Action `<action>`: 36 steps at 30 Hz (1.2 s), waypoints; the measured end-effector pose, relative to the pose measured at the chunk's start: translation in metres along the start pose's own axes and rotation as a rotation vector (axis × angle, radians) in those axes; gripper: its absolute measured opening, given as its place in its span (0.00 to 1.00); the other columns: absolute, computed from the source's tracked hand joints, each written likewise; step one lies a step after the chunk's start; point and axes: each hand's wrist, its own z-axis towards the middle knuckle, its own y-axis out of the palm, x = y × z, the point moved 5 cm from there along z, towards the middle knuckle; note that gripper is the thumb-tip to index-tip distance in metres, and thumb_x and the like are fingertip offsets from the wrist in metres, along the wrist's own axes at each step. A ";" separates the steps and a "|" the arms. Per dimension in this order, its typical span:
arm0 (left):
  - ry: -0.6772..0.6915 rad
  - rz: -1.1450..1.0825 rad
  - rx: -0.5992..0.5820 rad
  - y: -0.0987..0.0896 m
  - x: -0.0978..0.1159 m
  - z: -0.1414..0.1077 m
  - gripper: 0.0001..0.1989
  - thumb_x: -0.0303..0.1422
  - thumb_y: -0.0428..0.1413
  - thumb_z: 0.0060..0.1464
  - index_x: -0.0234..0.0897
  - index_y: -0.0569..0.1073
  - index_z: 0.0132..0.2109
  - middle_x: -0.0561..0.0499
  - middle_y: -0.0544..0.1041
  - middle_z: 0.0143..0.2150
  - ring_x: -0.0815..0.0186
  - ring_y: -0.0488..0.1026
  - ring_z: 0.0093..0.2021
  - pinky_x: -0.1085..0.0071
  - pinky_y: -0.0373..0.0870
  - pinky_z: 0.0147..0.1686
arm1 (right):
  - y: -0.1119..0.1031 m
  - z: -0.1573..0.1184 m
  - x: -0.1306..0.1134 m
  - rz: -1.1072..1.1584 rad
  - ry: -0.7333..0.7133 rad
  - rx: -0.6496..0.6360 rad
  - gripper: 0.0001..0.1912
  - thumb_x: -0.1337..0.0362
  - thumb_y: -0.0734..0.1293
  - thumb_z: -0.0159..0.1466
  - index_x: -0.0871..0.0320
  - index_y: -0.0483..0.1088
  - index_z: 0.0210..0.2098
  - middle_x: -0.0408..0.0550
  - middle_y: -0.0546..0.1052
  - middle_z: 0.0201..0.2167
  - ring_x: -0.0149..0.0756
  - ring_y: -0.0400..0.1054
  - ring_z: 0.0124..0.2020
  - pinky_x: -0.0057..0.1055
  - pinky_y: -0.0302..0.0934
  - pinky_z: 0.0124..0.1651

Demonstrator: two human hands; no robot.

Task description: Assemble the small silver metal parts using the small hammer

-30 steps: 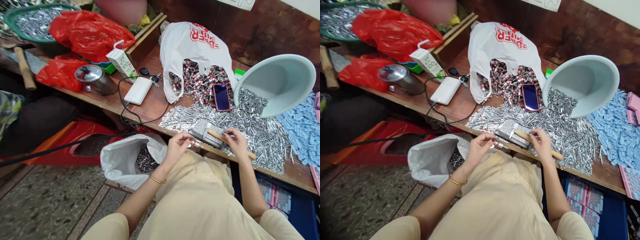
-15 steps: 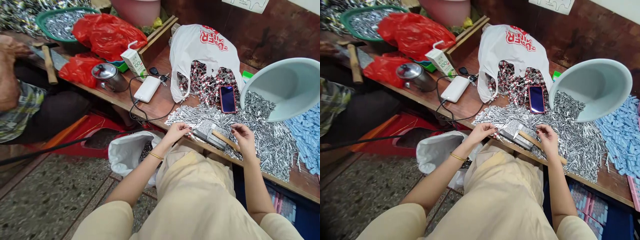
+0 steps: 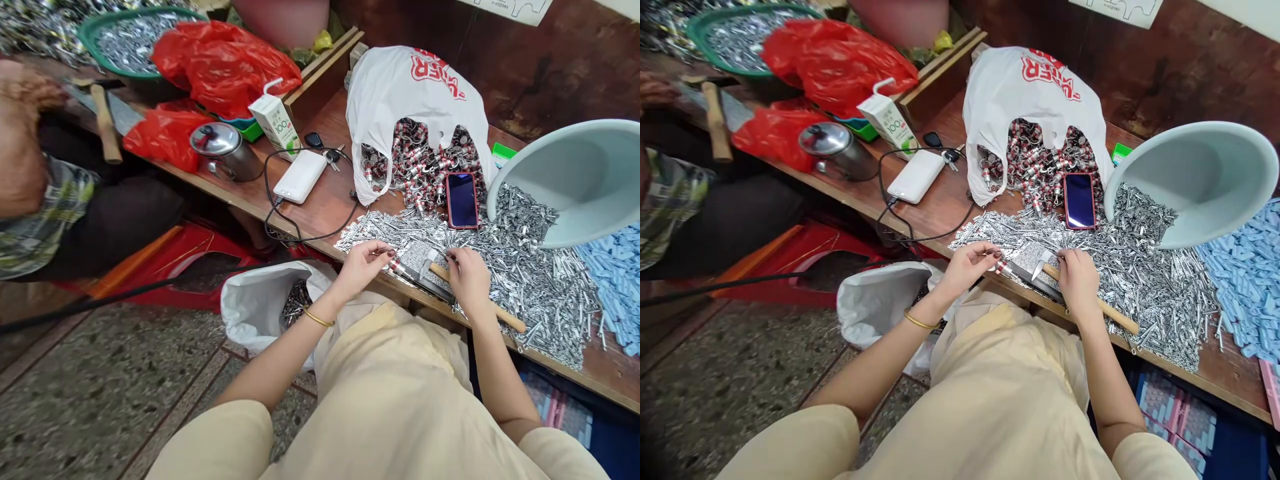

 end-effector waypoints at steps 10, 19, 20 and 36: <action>0.395 0.261 0.218 0.027 0.048 -0.039 0.07 0.35 0.60 0.62 0.36 0.79 0.37 0.47 0.81 0.36 0.65 0.77 0.39 0.68 0.74 0.42 | 0.016 -0.024 -0.080 0.382 -0.202 -0.092 0.06 0.63 0.68 0.69 0.52 0.74 0.45 0.46 0.80 0.40 0.36 0.76 0.39 0.34 0.72 0.42; 0.577 0.180 -0.010 0.020 0.070 -0.046 0.03 0.30 0.62 0.60 0.38 0.82 0.38 0.47 0.82 0.35 0.64 0.80 0.40 0.66 0.77 0.43 | -0.010 -0.032 -0.097 0.248 -0.513 -0.024 0.11 0.69 0.70 0.67 0.51 0.79 0.47 0.48 0.82 0.40 0.38 0.78 0.42 0.37 0.74 0.47; 0.573 0.167 -0.028 0.022 0.070 -0.046 0.03 0.30 0.63 0.60 0.38 0.82 0.38 0.47 0.82 0.35 0.63 0.79 0.40 0.66 0.77 0.43 | -0.010 -0.035 -0.097 0.241 -0.525 -0.012 0.11 0.69 0.69 0.67 0.51 0.79 0.47 0.48 0.82 0.40 0.38 0.78 0.42 0.37 0.74 0.46; 0.048 -0.005 -0.021 0.035 0.006 -0.053 0.09 0.37 0.62 0.58 0.35 0.79 0.38 0.48 0.79 0.34 0.66 0.76 0.31 0.71 0.76 0.32 | -0.009 -0.022 -0.005 0.260 0.012 -0.176 0.14 0.52 0.68 0.65 0.54 0.81 0.35 0.50 0.82 0.36 0.41 0.75 0.39 0.39 0.68 0.45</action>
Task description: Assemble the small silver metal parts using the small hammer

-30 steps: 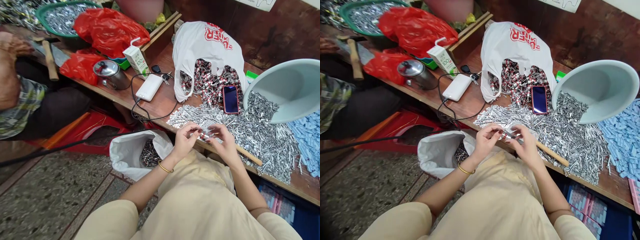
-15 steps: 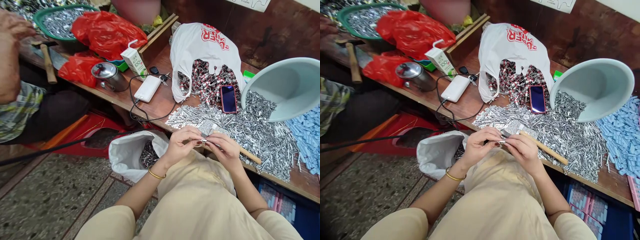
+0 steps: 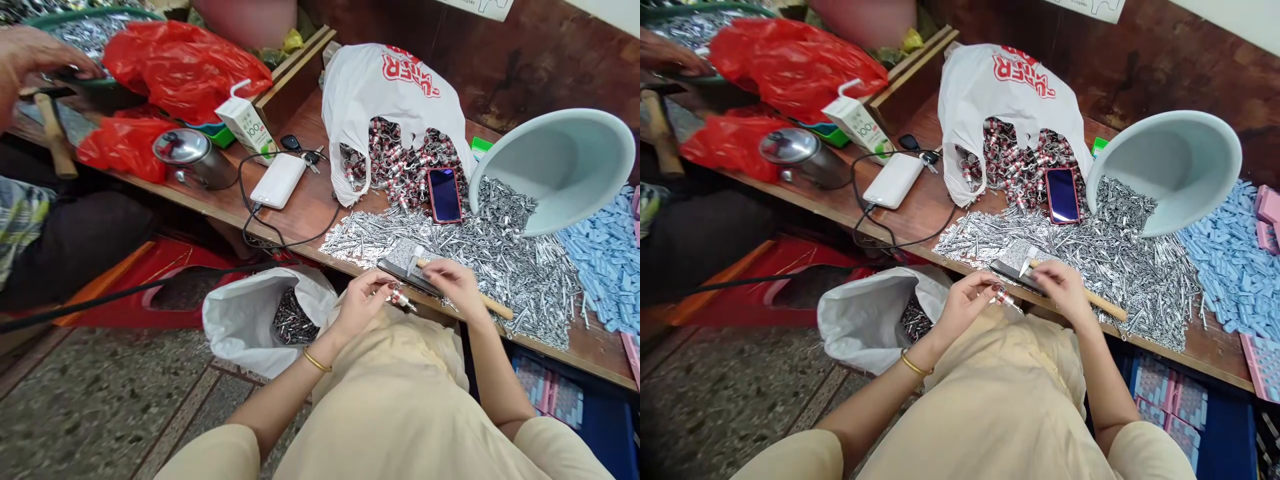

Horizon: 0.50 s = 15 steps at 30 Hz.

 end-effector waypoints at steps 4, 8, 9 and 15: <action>-0.106 -0.080 0.096 -0.013 -0.014 0.009 0.13 0.40 0.66 0.52 0.34 0.79 0.37 0.49 0.79 0.32 0.67 0.75 0.31 0.71 0.76 0.32 | -0.063 0.020 0.046 -0.632 0.222 0.325 0.19 0.51 0.63 0.66 0.59 0.79 0.33 0.57 0.80 0.36 0.46 0.71 0.39 0.41 0.62 0.44; -0.156 -0.086 0.132 -0.021 -0.022 0.017 0.15 0.41 0.68 0.48 0.34 0.79 0.36 0.49 0.80 0.31 0.67 0.75 0.31 0.72 0.75 0.33 | -0.068 0.035 0.076 -0.711 0.315 0.177 0.19 0.51 0.64 0.64 0.58 0.77 0.29 0.55 0.80 0.31 0.43 0.69 0.32 0.36 0.57 0.37; -0.167 -0.089 0.127 -0.022 -0.024 0.019 0.16 0.42 0.68 0.47 0.33 0.79 0.36 0.49 0.80 0.31 0.68 0.75 0.30 0.72 0.75 0.33 | -0.068 0.036 0.079 -0.706 0.323 0.158 0.18 0.51 0.65 0.64 0.57 0.77 0.28 0.54 0.80 0.30 0.42 0.68 0.31 0.36 0.56 0.36; -0.219 -0.094 0.094 -0.038 -0.040 0.034 0.17 0.41 0.69 0.43 0.33 0.79 0.36 0.49 0.81 0.31 0.68 0.75 0.29 0.71 0.74 0.33 | -0.071 0.030 0.076 -0.763 0.298 0.077 0.13 0.57 0.64 0.61 0.57 0.76 0.29 0.55 0.80 0.30 0.43 0.69 0.31 0.37 0.57 0.37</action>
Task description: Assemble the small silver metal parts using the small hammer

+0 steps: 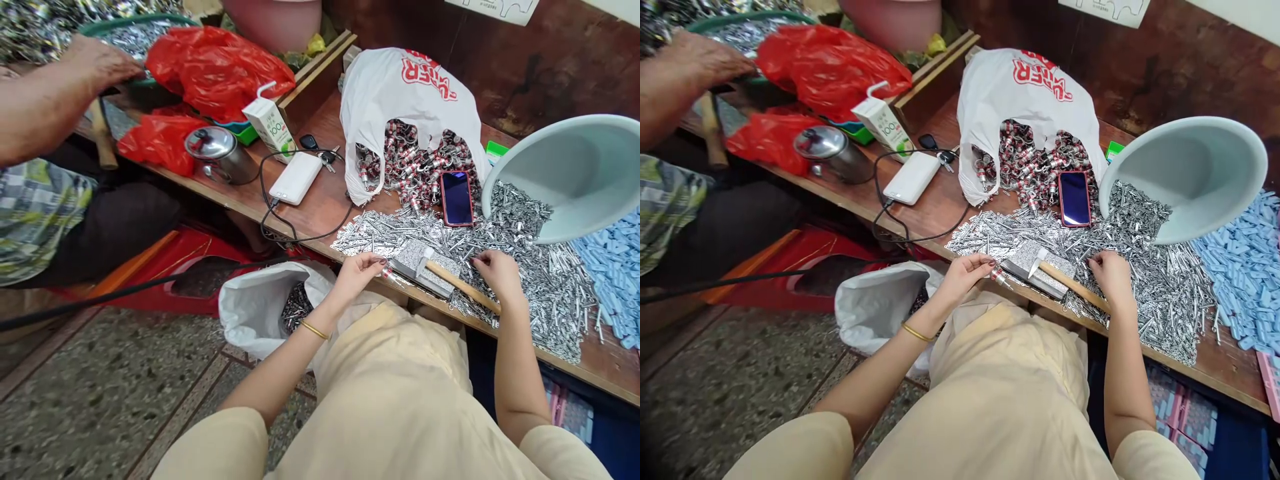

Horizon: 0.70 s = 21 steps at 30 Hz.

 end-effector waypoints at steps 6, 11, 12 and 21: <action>-0.058 0.064 -0.061 -0.007 -0.006 0.023 0.15 0.39 0.67 0.43 0.32 0.78 0.34 0.51 0.79 0.28 0.68 0.74 0.29 0.71 0.71 0.33 | -0.017 -0.019 -0.017 0.464 -0.013 0.136 0.15 0.57 0.65 0.64 0.58 0.76 0.45 0.54 0.81 0.37 0.41 0.73 0.36 0.39 0.67 0.43; -0.064 0.219 -0.099 -0.007 -0.008 0.035 0.12 0.39 0.64 0.45 0.33 0.76 0.31 0.52 0.77 0.27 0.69 0.71 0.28 0.73 0.65 0.31 | -0.008 -0.029 -0.081 0.908 -0.263 -0.035 0.11 0.61 0.68 0.64 0.55 0.78 0.44 0.48 0.81 0.39 0.37 0.75 0.39 0.38 0.71 0.45; -0.068 0.231 -0.105 -0.007 -0.008 0.037 0.12 0.39 0.63 0.46 0.33 0.76 0.30 0.52 0.77 0.26 0.69 0.70 0.27 0.73 0.65 0.30 | -0.006 -0.030 -0.095 0.944 -0.315 -0.076 0.08 0.62 0.68 0.64 0.55 0.79 0.41 0.48 0.81 0.38 0.36 0.75 0.39 0.38 0.70 0.45; -0.054 0.431 -0.206 -0.007 -0.009 0.049 0.07 0.35 0.59 0.45 0.33 0.76 0.28 0.52 0.77 0.26 0.67 0.72 0.28 0.73 0.67 0.30 | 0.015 -0.016 -0.166 0.587 -0.647 -0.261 0.12 0.74 0.66 0.63 0.54 0.80 0.40 0.46 0.81 0.36 0.36 0.73 0.38 0.34 0.64 0.43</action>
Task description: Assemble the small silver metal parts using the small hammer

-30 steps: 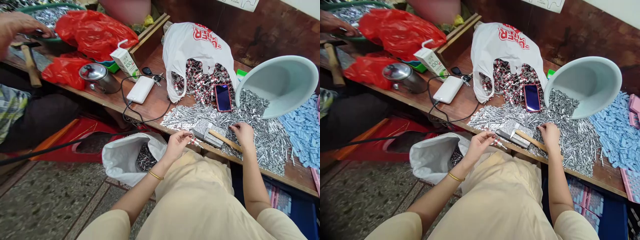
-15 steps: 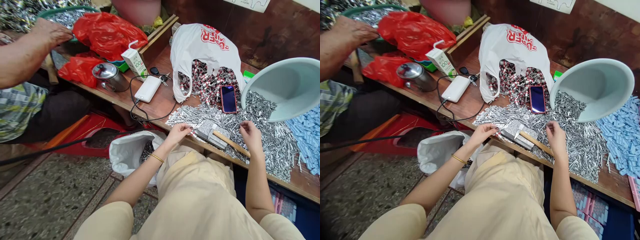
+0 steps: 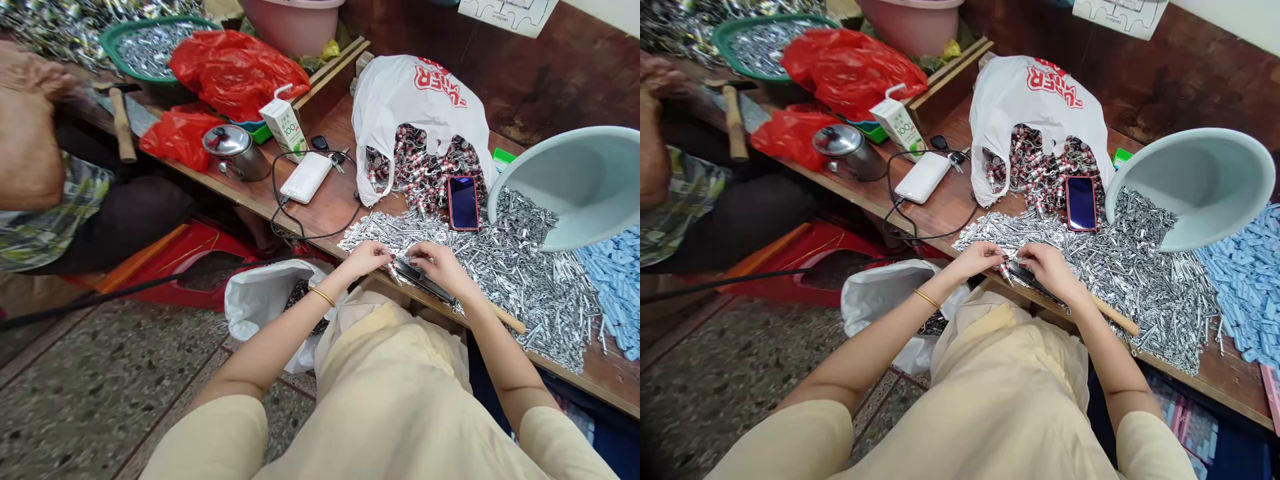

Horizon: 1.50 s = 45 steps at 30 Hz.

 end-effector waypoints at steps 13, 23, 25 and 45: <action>0.045 0.082 -0.020 -0.001 0.006 0.005 0.07 0.35 0.59 0.45 0.35 0.76 0.26 0.54 0.73 0.21 0.67 0.70 0.26 0.74 0.64 0.28 | 0.037 0.021 -0.002 -0.369 -0.105 -0.145 0.11 0.76 0.62 0.64 0.57 0.72 0.38 0.50 0.78 0.36 0.41 0.68 0.40 0.34 0.59 0.43; 0.051 0.228 -0.056 -0.001 0.020 -0.001 0.08 0.32 0.53 0.47 0.35 0.72 0.24 0.54 0.72 0.21 0.67 0.68 0.25 0.74 0.60 0.26 | 0.047 0.018 -0.005 -0.434 -0.177 -0.084 0.11 0.77 0.56 0.66 0.55 0.64 0.38 0.49 0.73 0.34 0.42 0.62 0.38 0.34 0.55 0.40; 0.052 0.242 -0.057 -0.001 0.021 0.001 0.08 0.31 0.53 0.47 0.35 0.72 0.24 0.53 0.72 0.21 0.67 0.67 0.25 0.73 0.60 0.27 | 0.046 0.020 -0.002 -0.394 -0.164 -0.076 0.10 0.76 0.58 0.65 0.55 0.64 0.38 0.48 0.73 0.34 0.41 0.62 0.39 0.33 0.55 0.40; 0.058 0.109 -0.085 -0.001 0.015 0.000 0.05 0.31 0.56 0.46 0.34 0.73 0.26 0.53 0.75 0.23 0.68 0.70 0.25 0.74 0.61 0.27 | 0.023 0.031 -0.009 -0.553 -0.067 -0.102 0.11 0.73 0.67 0.62 0.57 0.64 0.42 0.53 0.75 0.38 0.45 0.66 0.39 0.35 0.57 0.40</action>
